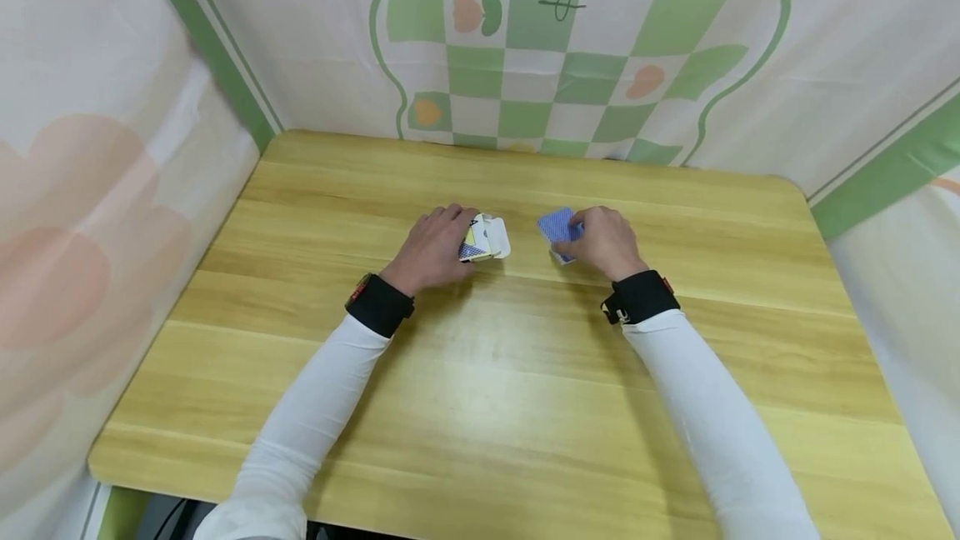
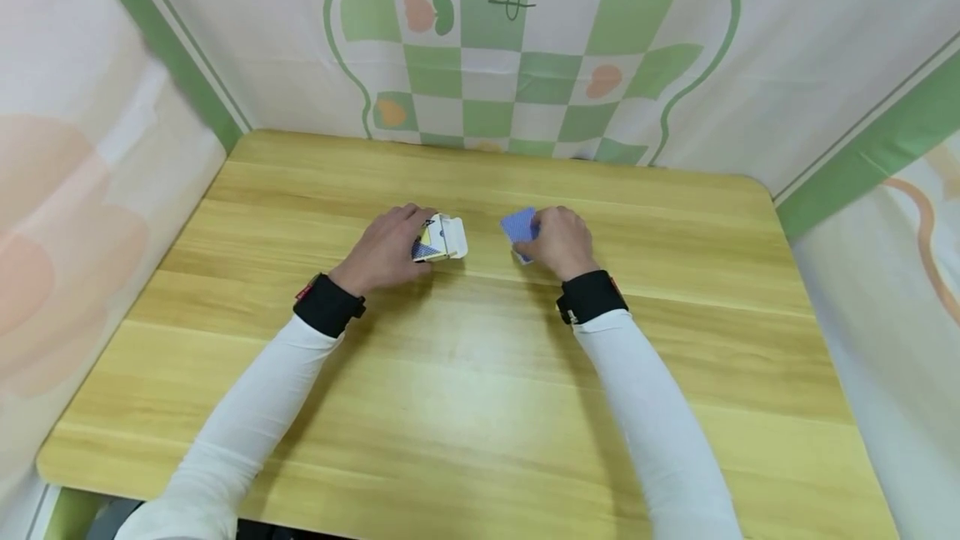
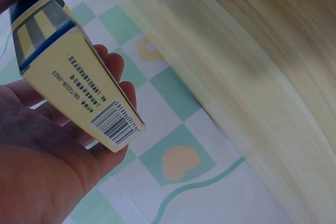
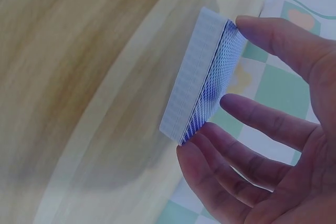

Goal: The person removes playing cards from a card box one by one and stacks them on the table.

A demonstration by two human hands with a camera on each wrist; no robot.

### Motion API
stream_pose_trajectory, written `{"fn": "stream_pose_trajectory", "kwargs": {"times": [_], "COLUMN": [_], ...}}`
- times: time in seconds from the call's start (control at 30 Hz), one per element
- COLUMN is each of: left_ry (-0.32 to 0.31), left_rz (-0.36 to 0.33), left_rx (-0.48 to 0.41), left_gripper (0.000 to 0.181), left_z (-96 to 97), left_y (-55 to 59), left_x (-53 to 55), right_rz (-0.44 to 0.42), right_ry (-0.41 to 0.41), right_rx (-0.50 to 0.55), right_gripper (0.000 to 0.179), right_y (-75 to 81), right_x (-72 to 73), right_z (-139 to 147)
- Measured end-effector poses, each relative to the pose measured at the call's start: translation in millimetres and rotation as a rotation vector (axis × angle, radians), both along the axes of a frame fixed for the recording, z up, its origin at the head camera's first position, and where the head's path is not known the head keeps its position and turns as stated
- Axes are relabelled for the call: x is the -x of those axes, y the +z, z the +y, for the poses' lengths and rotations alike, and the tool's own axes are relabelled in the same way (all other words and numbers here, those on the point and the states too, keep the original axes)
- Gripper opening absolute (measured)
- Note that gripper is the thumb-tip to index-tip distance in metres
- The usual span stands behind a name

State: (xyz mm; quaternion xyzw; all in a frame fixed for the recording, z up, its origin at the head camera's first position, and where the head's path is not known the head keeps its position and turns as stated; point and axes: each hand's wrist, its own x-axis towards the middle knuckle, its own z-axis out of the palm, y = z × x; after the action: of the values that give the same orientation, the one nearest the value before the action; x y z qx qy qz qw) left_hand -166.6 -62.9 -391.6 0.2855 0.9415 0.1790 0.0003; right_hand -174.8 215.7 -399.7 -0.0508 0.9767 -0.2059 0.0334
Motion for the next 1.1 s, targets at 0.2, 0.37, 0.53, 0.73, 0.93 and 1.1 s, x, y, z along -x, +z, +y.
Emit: {"fn": "stream_pose_trajectory", "kwargs": {"times": [0.2, 0.37, 0.53, 0.73, 0.93, 1.1], "left_ry": [-0.006, -0.015, -0.017, -0.018, -0.042, -0.071], "left_rz": [-0.012, 0.0, 0.002, -0.001, 0.009, 0.017], "left_rx": [0.0, 0.002, 0.006, -0.004, -0.033, -0.063], "left_gripper": [0.077, 0.077, 0.077, 0.078, 0.078, 0.078], "left_z": [1.0, 2.0, 0.7, 4.4, 10.7, 23.5], "left_y": [2.1, 4.2, 5.5, 6.1, 6.8, 7.3], "left_x": [0.7, -0.2, -2.5, -4.8, -9.6, -15.0], "right_rz": [-0.008, -0.019, -0.027, 0.023, 0.217, 0.286], "right_ry": [-0.006, -0.01, -0.006, -0.001, 0.068, 0.213], "right_rx": [0.001, 0.002, 0.005, 0.009, 0.226, 0.436], "right_gripper": [0.053, 0.054, 0.054, 0.054, 0.03, 0.015], "right_y": [1.6, 2.7, 2.8, 6.7, 19.5, 32.4], "right_x": [0.5, -0.7, -2.3, -7.0, -21.0, -39.1], "right_z": [0, 1, 1, 3, -13, -25]}}
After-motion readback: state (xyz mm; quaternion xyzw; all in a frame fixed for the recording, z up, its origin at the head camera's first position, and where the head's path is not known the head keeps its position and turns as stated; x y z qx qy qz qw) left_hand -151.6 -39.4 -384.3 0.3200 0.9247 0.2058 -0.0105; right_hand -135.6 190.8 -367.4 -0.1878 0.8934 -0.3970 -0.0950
